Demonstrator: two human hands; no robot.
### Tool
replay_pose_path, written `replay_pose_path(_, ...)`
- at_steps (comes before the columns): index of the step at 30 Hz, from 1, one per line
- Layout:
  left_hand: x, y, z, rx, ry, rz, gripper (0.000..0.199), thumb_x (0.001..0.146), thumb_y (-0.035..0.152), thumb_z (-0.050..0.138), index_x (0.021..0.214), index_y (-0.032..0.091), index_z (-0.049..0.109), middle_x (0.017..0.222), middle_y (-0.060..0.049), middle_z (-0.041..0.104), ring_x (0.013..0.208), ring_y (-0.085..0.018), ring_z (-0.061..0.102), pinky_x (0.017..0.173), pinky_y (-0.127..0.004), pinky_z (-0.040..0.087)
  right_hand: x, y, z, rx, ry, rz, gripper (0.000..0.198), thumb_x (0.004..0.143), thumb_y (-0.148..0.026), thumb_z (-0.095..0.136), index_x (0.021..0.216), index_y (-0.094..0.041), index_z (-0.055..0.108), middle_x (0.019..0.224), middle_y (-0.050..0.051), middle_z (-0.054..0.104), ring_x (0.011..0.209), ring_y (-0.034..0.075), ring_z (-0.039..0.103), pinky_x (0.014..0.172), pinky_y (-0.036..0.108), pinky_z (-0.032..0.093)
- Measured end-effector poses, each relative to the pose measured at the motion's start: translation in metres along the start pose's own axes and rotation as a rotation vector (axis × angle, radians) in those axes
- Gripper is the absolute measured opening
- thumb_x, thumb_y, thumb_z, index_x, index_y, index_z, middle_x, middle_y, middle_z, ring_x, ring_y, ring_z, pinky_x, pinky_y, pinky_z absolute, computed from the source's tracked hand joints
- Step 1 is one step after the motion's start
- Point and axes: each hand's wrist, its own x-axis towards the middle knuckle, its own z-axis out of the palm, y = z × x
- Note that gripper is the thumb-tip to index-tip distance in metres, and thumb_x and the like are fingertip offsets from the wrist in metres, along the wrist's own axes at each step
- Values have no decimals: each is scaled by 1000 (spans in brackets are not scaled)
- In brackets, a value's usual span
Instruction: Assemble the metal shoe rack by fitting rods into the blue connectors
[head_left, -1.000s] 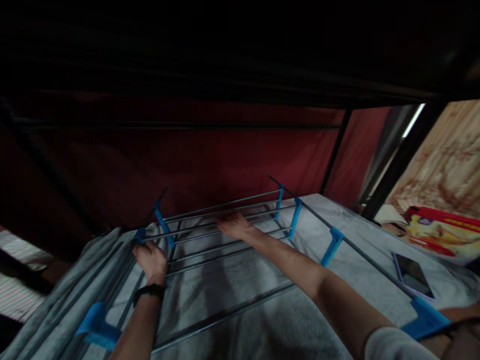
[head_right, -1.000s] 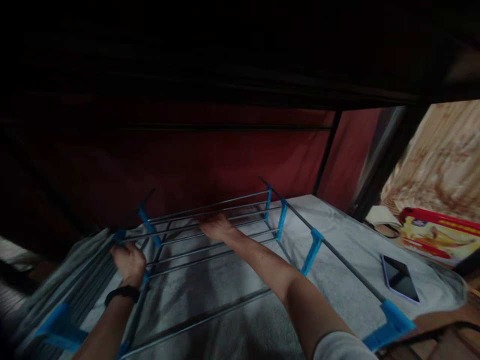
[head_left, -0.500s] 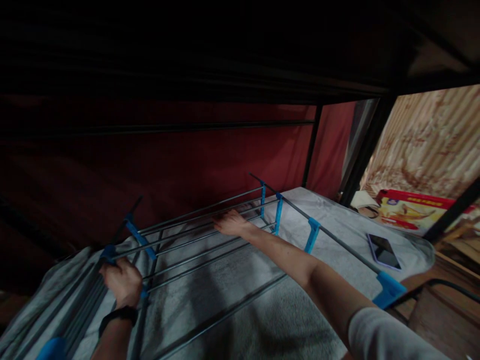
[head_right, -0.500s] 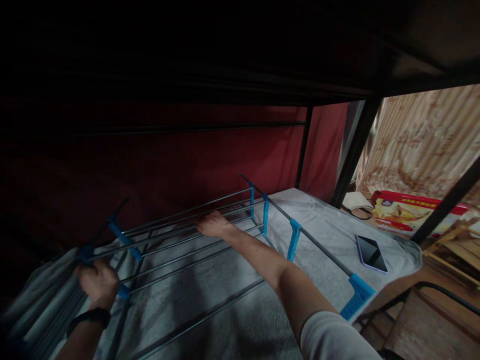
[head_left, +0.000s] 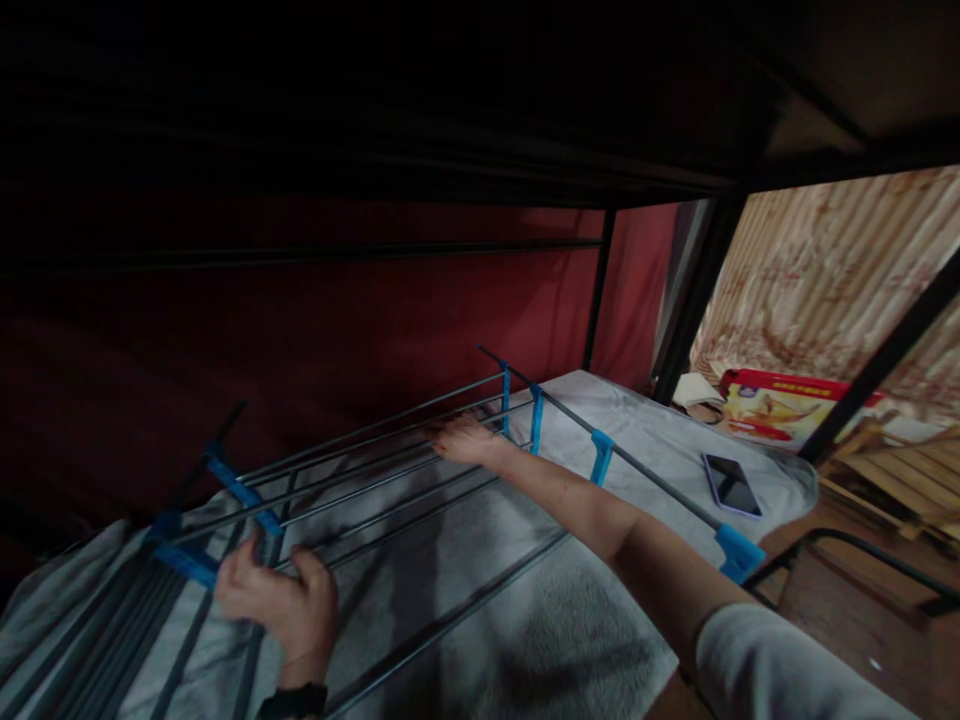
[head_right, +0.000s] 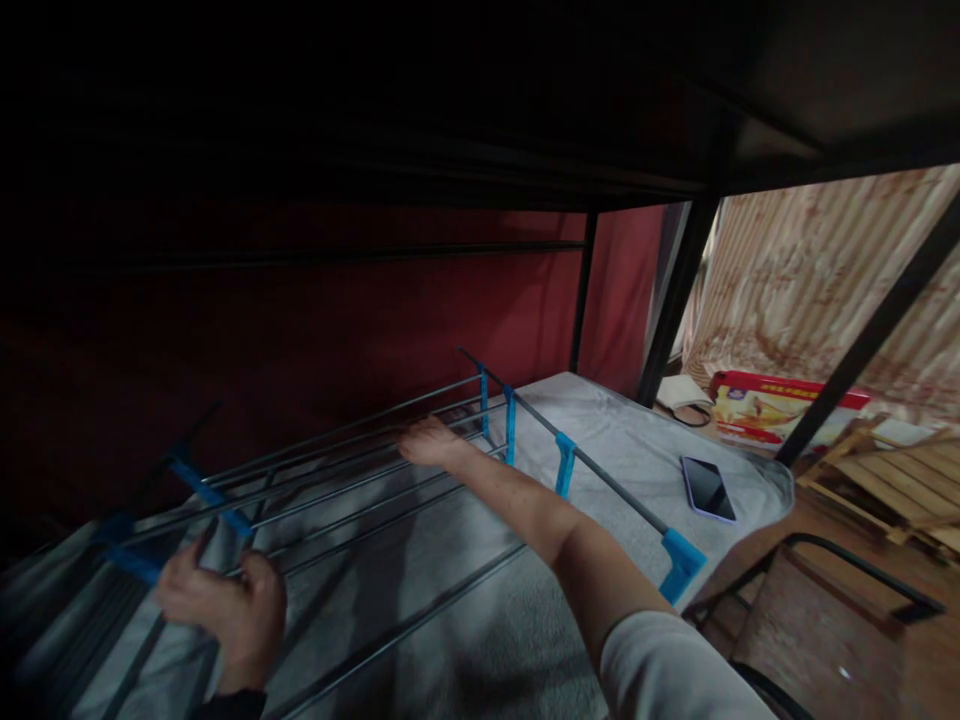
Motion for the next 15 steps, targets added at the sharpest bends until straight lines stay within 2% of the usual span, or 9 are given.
replay_pose_path(5,17,50,26,73,-325,335,60,90,27,48,148,13,48,144,-26,51,132,-44,48,108,-65,38,-15,18,-16,-9,-14,-71,37,101,-24,50,135,-22,64,142,9,64,126,25,61,112,44,41)
replay_pose_path(9,35,72,48,126,-445,527,55,95,23,41,148,12,51,144,-25,55,128,-42,52,109,-62,38,-37,50,-39,65,39,-70,40,99,-26,55,138,-23,62,141,9,63,133,24,54,114,42,38)
replay_pose_path(12,41,82,61,93,-507,597,53,95,22,43,147,13,55,143,-24,58,127,-42,55,112,-61,37,-62,93,-53,134,145,108,42,99,-23,53,139,-20,61,142,11,61,134,24,54,115,42,37)
replay_pose_path(15,44,95,75,40,-576,643,51,94,22,48,144,18,58,144,-21,60,128,-41,55,112,-59,39,-88,138,-58,281,254,463,40,99,-18,48,135,-14,64,140,15,63,131,24,56,114,40,40)
